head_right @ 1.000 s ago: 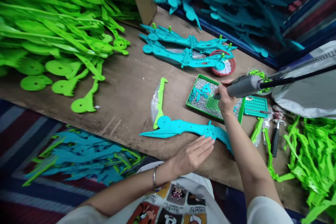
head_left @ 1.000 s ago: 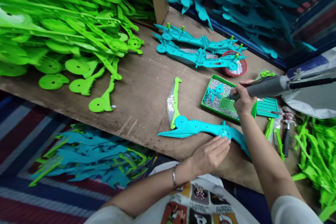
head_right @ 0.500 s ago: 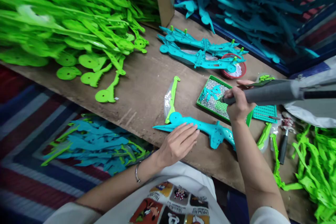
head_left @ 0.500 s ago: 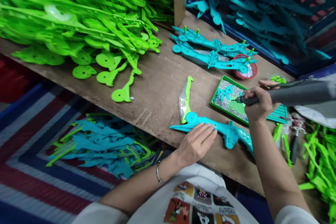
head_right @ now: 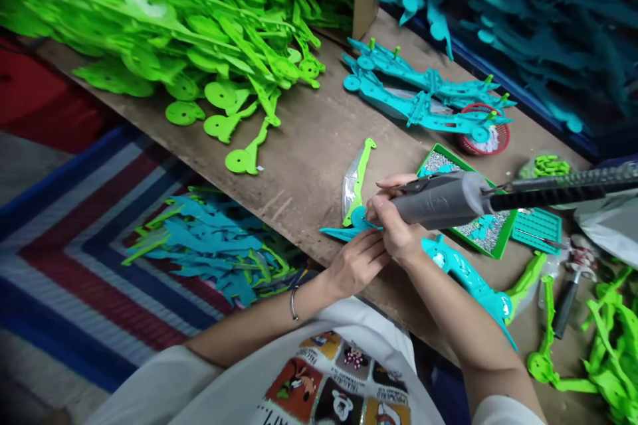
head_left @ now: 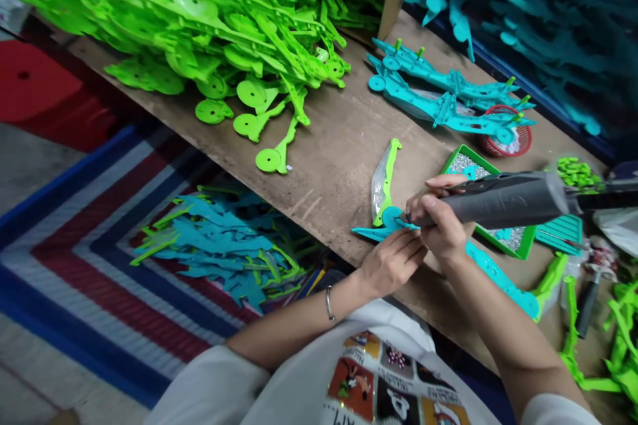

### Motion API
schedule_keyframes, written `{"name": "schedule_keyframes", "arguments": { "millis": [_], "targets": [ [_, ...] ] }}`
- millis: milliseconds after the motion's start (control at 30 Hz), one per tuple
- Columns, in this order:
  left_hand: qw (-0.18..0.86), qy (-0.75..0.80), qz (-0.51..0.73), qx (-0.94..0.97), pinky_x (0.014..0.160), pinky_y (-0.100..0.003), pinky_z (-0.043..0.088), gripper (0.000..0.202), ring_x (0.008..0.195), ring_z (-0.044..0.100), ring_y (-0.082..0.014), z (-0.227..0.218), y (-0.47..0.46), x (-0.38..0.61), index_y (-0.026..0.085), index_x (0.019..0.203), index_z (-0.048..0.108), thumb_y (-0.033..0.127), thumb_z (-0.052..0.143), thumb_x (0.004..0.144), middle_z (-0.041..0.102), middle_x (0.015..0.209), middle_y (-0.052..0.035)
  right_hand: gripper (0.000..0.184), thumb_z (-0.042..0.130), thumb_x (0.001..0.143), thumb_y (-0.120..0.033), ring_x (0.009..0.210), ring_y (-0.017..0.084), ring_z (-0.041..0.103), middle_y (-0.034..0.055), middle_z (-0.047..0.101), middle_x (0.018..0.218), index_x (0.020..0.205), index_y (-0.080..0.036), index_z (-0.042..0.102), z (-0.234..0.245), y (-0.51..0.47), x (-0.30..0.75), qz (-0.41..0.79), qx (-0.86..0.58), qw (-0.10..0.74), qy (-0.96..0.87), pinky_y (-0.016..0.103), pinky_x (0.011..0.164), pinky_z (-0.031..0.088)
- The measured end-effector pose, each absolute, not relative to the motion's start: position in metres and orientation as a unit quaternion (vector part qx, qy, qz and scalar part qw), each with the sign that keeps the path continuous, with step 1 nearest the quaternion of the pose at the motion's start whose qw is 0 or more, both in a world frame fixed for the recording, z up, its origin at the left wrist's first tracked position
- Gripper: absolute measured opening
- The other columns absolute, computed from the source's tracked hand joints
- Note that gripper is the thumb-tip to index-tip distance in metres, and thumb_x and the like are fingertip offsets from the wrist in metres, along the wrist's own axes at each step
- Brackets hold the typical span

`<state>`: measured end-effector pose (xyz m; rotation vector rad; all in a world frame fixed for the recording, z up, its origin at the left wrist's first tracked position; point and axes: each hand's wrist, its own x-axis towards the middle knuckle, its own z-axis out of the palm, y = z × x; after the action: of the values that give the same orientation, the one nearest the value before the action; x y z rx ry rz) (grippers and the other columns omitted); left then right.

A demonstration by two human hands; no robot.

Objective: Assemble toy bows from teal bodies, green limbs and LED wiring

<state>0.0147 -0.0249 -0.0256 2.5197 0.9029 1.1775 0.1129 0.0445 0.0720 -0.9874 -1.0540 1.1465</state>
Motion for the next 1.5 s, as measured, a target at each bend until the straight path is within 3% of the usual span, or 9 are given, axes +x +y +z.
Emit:
{"name": "schedule_keyframes", "arguments": {
  "millis": [333,500,667,833,1000,1167,1367,1500],
  "targets": [
    [0.118,0.299,0.399,0.859,0.113,-0.045,0.052,0.020,0.124,0.064,-0.0252,-0.031,-0.025,0.016,0.009,0.112,0.069,0.010,0.057,0.095,0.073,0.118,-0.0150,0.022,0.072,0.085,-0.032,0.050,0.014,0.056,-0.0069,0.057,0.060,0.100,-0.026,0.057,0.062,0.040,0.116,0.476,-0.433,0.590,-0.488,0.030,0.052,0.049],
    [0.126,0.301,0.383,0.864,0.109,-0.046,0.055,0.021,0.120,0.066,-0.0253,-0.028,-0.026,0.015,0.009,0.112,0.069,0.010,0.055,0.096,0.073,0.114,-0.0159,0.020,0.075,0.082,-0.035,0.052,0.014,0.057,-0.0053,0.059,0.062,0.088,-0.024,0.059,0.060,0.041,0.115,0.471,-0.445,0.544,-0.534,0.031,0.053,0.049],
    [0.117,0.307,0.366,0.870,0.105,-0.049,0.056,0.022,0.107,0.070,-0.0246,-0.023,-0.025,0.013,0.011,0.104,0.072,0.011,0.050,0.098,0.075,0.103,-0.0141,0.013,0.071,0.081,-0.025,0.053,0.011,0.054,-0.0060,0.059,0.061,0.079,-0.022,0.058,0.072,0.050,0.104,0.468,-0.453,0.484,-0.584,0.028,0.054,0.048],
    [0.099,0.310,0.391,0.861,0.102,-0.045,0.059,0.022,0.106,0.071,-0.0242,-0.024,-0.025,0.014,0.010,0.105,0.072,0.011,0.050,0.098,0.075,0.100,-0.0136,0.014,0.070,0.080,-0.027,0.049,0.012,0.053,-0.0055,0.057,0.059,0.077,-0.023,0.056,0.070,0.057,0.109,0.515,-0.377,0.425,-0.642,0.028,0.049,0.046],
    [0.125,0.302,0.395,0.859,0.111,-0.048,0.053,0.032,0.131,0.060,-0.0247,-0.028,-0.023,0.014,0.012,0.126,0.064,0.010,0.046,0.100,0.069,0.130,-0.0143,0.022,0.073,0.082,-0.036,0.047,0.014,0.054,-0.0062,0.058,0.059,0.097,-0.026,0.061,0.074,0.048,0.142,0.456,-0.410,0.574,-0.543,0.032,0.051,0.050],
    [0.143,0.289,0.405,0.855,0.114,-0.049,0.049,0.046,0.138,0.054,-0.0251,-0.023,-0.023,0.001,0.016,0.144,0.052,0.007,0.045,0.099,0.065,0.137,-0.0138,0.018,0.075,0.073,-0.029,0.056,0.016,0.061,-0.0026,0.063,0.066,0.082,-0.024,0.060,0.094,0.025,0.216,0.360,-0.481,0.642,-0.476,0.034,0.060,0.053],
    [0.075,0.460,0.395,0.792,0.103,-0.050,0.051,0.056,0.120,0.061,-0.0319,-0.010,-0.028,-0.046,0.017,0.136,0.053,0.034,0.075,0.088,0.064,0.124,-0.0167,0.020,0.070,0.065,-0.024,0.064,0.019,0.067,-0.0003,0.068,0.078,0.082,-0.023,0.059,0.088,-0.010,0.292,0.300,-0.556,0.675,-0.383,0.036,0.066,0.055],
    [0.139,0.516,0.322,0.782,0.094,-0.047,0.053,0.049,0.108,0.064,-0.0305,-0.013,-0.024,-0.069,0.016,0.125,0.055,0.043,0.074,0.088,0.066,0.113,-0.0143,0.026,0.077,0.062,-0.019,0.073,0.019,0.069,0.0015,0.069,0.080,0.078,-0.023,0.057,0.082,-0.023,0.305,0.287,-0.557,0.689,-0.364,0.037,0.078,0.056]
  ]
}}
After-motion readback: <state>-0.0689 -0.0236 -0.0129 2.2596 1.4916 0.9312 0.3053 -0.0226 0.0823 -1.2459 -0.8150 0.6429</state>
